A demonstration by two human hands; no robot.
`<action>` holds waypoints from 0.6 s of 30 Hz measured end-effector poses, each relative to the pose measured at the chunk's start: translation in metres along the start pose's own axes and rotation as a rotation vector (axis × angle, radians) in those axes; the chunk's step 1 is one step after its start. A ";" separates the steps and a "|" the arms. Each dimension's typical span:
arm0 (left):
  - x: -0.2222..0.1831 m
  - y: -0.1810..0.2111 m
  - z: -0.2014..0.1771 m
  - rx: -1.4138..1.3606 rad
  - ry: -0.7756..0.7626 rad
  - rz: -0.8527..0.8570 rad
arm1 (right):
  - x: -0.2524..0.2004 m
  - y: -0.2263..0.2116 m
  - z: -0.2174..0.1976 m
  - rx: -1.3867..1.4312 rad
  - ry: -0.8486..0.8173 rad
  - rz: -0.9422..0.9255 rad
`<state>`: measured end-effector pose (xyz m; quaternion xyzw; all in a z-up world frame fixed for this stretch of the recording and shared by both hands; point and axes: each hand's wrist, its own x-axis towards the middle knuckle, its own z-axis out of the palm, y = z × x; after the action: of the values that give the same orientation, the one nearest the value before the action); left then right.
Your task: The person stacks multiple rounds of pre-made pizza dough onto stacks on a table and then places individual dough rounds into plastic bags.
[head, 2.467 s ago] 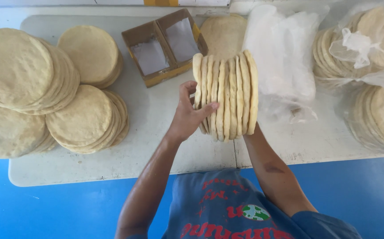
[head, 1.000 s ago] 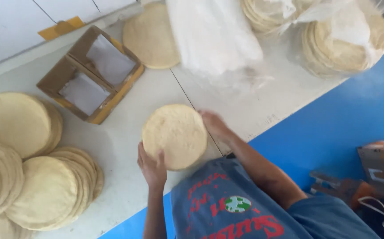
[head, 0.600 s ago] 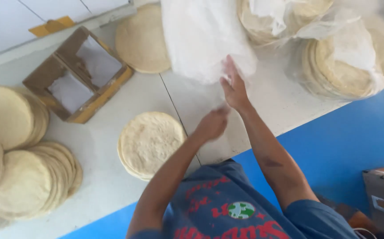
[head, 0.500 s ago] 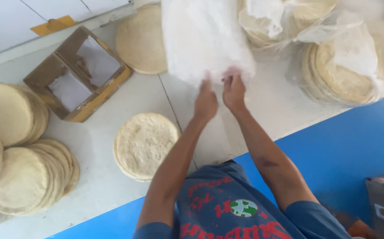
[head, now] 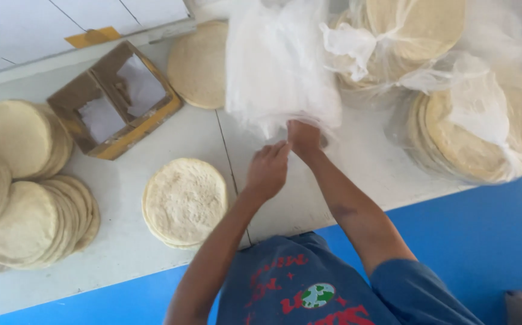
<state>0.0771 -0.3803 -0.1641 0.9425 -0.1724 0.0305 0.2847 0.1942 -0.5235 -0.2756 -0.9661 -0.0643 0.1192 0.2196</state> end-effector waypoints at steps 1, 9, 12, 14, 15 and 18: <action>0.009 -0.009 0.006 0.004 0.005 -0.001 | -0.020 -0.004 -0.010 0.000 0.002 -0.005; -0.002 -0.009 0.022 -0.288 0.507 -0.544 | -0.194 -0.039 -0.041 0.331 0.647 -0.292; -0.021 0.035 0.000 -0.949 0.016 -1.155 | -0.204 -0.032 -0.014 0.444 0.307 -0.055; -0.049 0.006 0.038 -0.947 -0.006 -1.008 | -0.220 -0.033 -0.013 0.473 0.059 -0.111; -0.056 -0.010 0.056 -0.942 -0.024 -0.837 | -0.221 -0.032 -0.015 0.492 -0.168 -0.171; -0.089 -0.025 0.048 0.211 -0.163 -0.151 | -0.208 -0.057 -0.096 0.386 -0.017 -0.541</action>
<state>0.0006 -0.3596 -0.2309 0.9768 -0.1192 -0.0497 0.1709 0.0147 -0.5488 -0.1250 -0.8534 -0.2968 0.0746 0.4219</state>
